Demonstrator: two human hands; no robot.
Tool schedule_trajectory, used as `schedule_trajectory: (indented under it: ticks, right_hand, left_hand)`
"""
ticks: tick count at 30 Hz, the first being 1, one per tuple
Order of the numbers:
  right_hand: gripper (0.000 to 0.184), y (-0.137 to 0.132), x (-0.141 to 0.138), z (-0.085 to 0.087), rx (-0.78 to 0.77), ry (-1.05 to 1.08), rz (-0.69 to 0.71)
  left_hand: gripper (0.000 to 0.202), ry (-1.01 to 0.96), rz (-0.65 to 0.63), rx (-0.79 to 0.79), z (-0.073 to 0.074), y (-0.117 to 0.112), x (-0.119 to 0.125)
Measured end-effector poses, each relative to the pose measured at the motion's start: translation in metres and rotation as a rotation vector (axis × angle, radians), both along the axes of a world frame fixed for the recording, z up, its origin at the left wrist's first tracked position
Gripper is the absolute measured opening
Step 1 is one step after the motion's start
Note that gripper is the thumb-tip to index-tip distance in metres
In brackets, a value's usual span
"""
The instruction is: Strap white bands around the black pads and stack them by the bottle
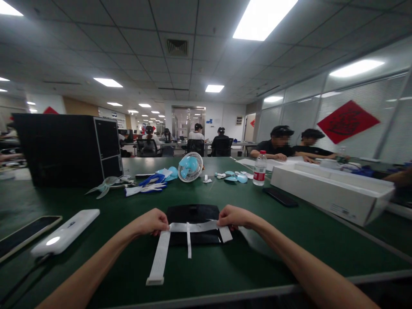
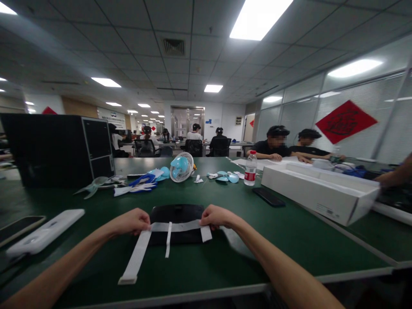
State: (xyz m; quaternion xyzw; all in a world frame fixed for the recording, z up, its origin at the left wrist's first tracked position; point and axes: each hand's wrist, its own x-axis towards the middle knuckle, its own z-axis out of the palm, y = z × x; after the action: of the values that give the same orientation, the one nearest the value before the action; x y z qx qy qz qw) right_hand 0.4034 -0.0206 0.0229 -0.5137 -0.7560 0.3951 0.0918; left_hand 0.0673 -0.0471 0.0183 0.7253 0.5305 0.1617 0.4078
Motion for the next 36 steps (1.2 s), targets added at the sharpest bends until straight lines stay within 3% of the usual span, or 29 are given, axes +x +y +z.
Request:
schedule_trajectory:
  ticks: [6, 19, 23, 28, 33, 36]
  right_hand:
    - [0.02, 0.001, 0.0, 0.0, 0.038, -0.041, 0.016]
    - [0.022, 0.005, 0.001, -0.005, 0.124, -0.161, -0.021]
    - [0.023, 0.007, 0.001, -0.007, 0.137, -0.188, -0.015]
    - [0.026, 0.002, 0.0, -0.001, 0.226, -0.278, -0.019]
    - [0.021, -0.012, -0.009, 0.012, 0.34, -0.277, 0.014]
    - [0.02, -0.027, -0.024, 0.017, 0.503, -0.18, 0.09]
  left_hand:
    - [0.028, 0.084, -0.018, 0.117, -0.005, 0.005, -0.002]
    - [0.028, 0.269, -0.033, 0.207, -0.006, 0.001, 0.006]
    - [0.029, 0.253, -0.143, 0.328, -0.006, -0.006, 0.012]
    - [0.048, 0.23, -0.371, 0.483, 0.002, -0.021, 0.027]
    - [0.056, 0.305, -0.381, 0.483, 0.002, -0.026, 0.032]
    - [0.058, 0.313, -0.386, 0.484, 0.001, -0.025, 0.032]
